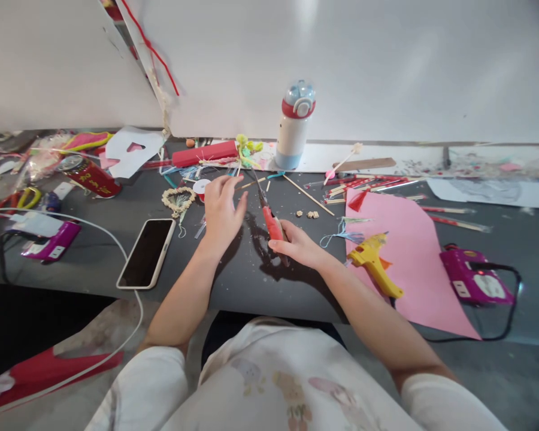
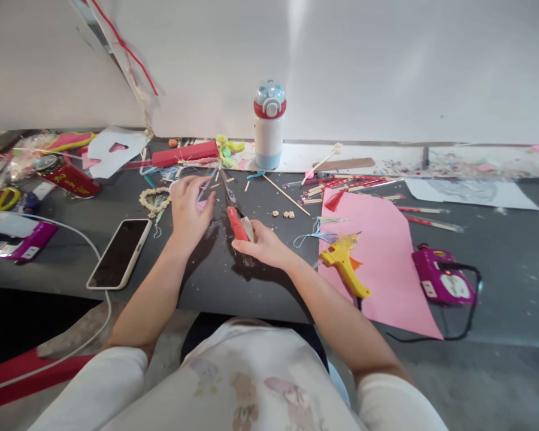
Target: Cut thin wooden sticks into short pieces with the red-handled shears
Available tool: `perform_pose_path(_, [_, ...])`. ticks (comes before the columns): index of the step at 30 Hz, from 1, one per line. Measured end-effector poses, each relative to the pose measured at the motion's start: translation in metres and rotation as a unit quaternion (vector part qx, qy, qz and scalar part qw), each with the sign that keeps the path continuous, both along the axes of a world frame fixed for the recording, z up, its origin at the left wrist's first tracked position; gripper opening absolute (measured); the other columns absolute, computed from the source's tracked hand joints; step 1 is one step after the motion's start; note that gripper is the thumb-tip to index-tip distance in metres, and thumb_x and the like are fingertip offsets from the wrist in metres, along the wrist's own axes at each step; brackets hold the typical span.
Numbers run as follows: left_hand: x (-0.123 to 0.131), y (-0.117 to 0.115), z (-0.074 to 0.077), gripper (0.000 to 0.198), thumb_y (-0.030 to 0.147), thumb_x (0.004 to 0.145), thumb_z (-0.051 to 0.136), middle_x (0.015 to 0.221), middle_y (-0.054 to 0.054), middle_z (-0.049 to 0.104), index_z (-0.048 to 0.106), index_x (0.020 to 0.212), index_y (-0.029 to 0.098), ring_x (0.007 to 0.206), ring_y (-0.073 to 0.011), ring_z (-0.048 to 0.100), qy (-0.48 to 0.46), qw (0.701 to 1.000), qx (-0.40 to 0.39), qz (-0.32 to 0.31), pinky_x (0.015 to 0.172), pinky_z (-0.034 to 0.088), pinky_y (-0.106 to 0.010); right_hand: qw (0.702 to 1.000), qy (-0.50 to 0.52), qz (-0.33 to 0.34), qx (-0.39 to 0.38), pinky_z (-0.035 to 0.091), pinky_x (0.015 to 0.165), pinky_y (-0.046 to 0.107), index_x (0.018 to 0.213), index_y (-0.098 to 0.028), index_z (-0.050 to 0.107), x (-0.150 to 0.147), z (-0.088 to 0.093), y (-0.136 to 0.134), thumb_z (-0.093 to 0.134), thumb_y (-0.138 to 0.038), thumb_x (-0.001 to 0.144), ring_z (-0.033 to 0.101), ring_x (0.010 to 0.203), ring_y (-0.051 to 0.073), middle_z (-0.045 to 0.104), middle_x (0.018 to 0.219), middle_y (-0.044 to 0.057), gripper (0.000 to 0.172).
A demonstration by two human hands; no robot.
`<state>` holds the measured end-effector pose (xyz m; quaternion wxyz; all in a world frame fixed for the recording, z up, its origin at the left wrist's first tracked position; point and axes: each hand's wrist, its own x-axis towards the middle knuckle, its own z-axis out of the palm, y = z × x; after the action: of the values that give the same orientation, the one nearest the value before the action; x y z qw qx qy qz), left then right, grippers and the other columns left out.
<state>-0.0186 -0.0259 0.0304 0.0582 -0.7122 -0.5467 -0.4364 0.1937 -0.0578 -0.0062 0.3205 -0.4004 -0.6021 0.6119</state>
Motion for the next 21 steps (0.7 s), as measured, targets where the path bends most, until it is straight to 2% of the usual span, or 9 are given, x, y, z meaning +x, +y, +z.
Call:
perform_pose_path(4, [-0.0024,0.0025,-0.003,0.019,0.034,0.095,0.055,0.098,-0.006,0.071,0.067,0.102,0.02,0.094,-0.0196,0.065,-0.014,1.0,-0.015,-0.01,0.086,0.05,-0.033,0.997,-0.046,0.051,0.029,0.041,0.058,0.028,0.093,-0.02,0.053,0.0003,0.0066,-0.0031,0.073,-0.054,0.075,0.05,0.066,0.014,0.054,0.074,-0.001,0.044])
perform_pose_path(7, [-0.0034,0.0029,-0.0035,0.017,0.032,0.095,0.058,0.086,-0.002,0.072,0.07,0.09,0.02,0.079,-0.0147,0.066,-0.045,0.998,0.027,-0.026,0.076,0.05,-0.027,0.994,-0.068,0.079,0.043,0.036,0.058,0.026,0.093,-0.019,0.05,0.0011,0.0088,-0.0037,0.071,-0.057,0.077,0.045,0.065,0.012,0.051,0.074,-0.003,0.047])
perform_pose_path(11, [-0.0049,0.0031,-0.0008,0.02,0.033,0.094,0.059,0.078,-0.001,0.072,0.071,0.084,0.021,0.073,-0.0133,0.064,-0.058,0.997,0.043,-0.032,0.072,0.049,-0.025,0.99,-0.092,0.093,0.057,0.033,0.058,0.026,0.089,-0.02,0.046,0.0012,0.0081,-0.0027,0.069,-0.062,0.076,0.041,0.065,0.012,0.046,0.074,-0.003,0.05])
perform_pose_path(17, [-0.0034,0.0027,0.0018,0.02,0.033,0.092,0.06,0.068,0.001,0.069,0.071,0.08,0.02,0.064,-0.0129,0.061,-0.125,0.992,-0.013,-0.031,0.064,0.047,-0.025,0.989,-0.085,0.095,0.071,0.035,0.061,0.027,0.096,-0.019,0.047,0.0024,0.0091,-0.0016,0.071,-0.06,0.075,0.04,0.068,0.012,0.045,0.078,-0.003,0.051])
perform_pose_path(21, [-0.003,0.0025,0.0034,0.02,0.032,0.091,0.061,0.064,0.001,0.068,0.071,0.078,0.02,0.059,-0.0122,0.06,-0.149,0.987,-0.045,-0.036,0.059,0.045,-0.024,0.988,-0.094,0.09,0.083,0.038,0.065,0.029,0.099,-0.019,0.048,0.0036,0.0109,-0.0021,0.072,-0.057,0.075,0.045,0.072,0.014,0.049,0.081,-0.001,0.051])
